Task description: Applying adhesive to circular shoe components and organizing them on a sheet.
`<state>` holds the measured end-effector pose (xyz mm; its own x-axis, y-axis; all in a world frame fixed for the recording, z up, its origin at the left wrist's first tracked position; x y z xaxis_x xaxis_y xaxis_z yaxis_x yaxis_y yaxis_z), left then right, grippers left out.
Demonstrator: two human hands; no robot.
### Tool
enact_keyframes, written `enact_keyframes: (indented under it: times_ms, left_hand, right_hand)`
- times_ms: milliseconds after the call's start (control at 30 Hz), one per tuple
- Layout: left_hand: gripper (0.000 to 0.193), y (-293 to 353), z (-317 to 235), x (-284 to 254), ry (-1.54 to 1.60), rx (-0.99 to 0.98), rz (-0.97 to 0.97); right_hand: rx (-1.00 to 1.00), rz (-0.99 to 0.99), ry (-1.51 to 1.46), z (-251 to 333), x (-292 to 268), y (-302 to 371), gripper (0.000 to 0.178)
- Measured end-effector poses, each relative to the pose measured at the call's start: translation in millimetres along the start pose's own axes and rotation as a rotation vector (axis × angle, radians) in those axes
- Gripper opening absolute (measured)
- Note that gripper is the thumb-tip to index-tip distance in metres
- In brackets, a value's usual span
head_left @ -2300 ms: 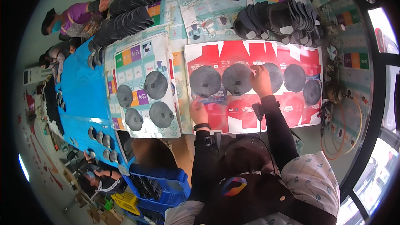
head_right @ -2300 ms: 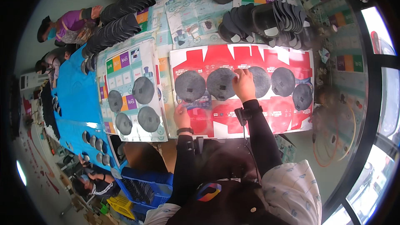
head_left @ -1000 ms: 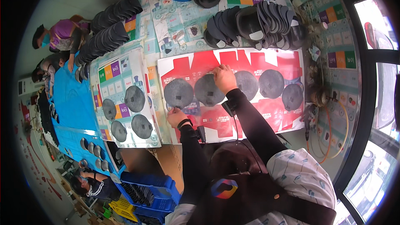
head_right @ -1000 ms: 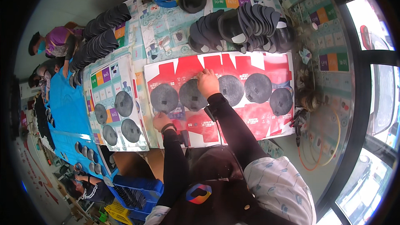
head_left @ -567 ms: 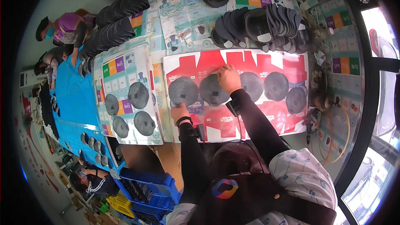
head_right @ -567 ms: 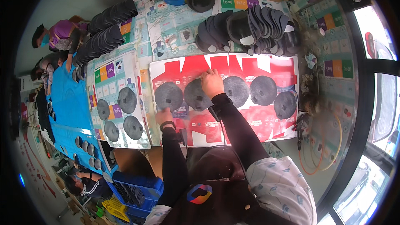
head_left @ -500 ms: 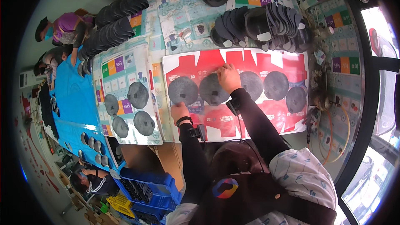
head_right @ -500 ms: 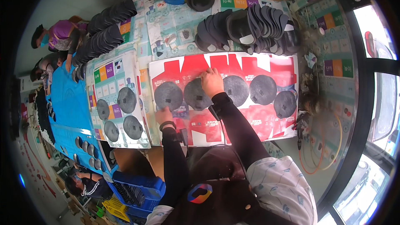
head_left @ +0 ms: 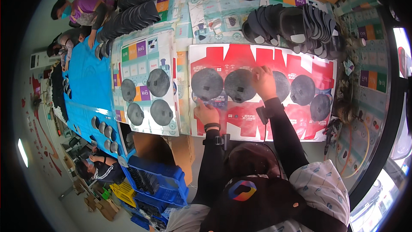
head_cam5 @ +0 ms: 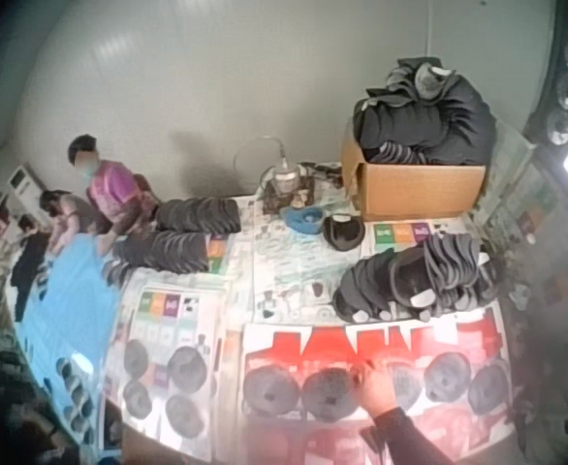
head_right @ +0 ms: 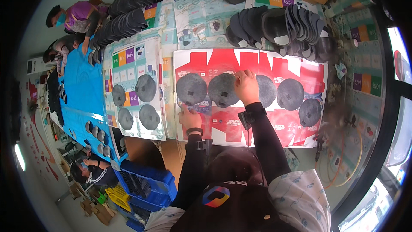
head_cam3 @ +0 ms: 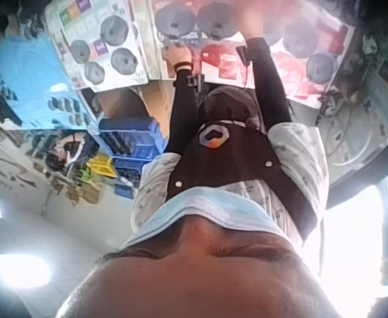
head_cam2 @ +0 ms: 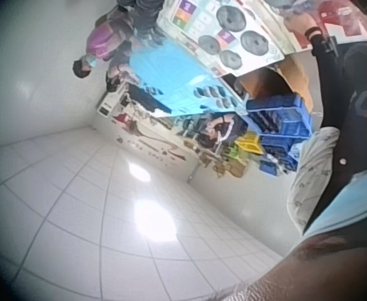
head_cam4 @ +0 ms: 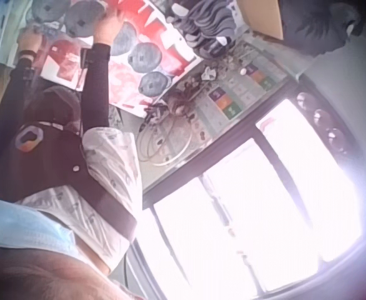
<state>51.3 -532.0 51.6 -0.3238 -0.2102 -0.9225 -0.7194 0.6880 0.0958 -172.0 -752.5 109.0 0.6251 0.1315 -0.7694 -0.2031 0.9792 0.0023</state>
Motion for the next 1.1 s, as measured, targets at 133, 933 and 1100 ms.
enact_keyframes:
  times_ms: [133,933,1100]
  left_hand:
    - [0.059,2.3,-0.7,4.4,-0.106,0.076,-0.09]
    - [0.031,-56.5,64.9,11.6,0.202,-0.344,0.02]
    - [0.034,-61.5,55.1,15.1,0.201,-0.328,0.133]
  right_hand:
    - [0.012,-0.038,-0.042,-5.9,-6.6,16.3,0.014]
    - [0.937,0.555,-0.633,-42.7,34.7,111.9,0.014]
    - [1.214,0.498,-1.302,-32.9,53.5,152.7,0.015]
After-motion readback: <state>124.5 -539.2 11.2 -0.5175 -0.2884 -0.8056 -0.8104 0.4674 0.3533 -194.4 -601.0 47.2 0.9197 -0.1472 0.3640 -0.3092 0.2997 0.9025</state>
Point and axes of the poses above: each hand's wrist, its own y-axis away from the middle knuckle, its own x-axis out of the palm, z = x × y, the point moved 6 cm from there along -y, towards the middle knuckle, and after that the axes turned 8 degrees about x, right-handed, at the moved point
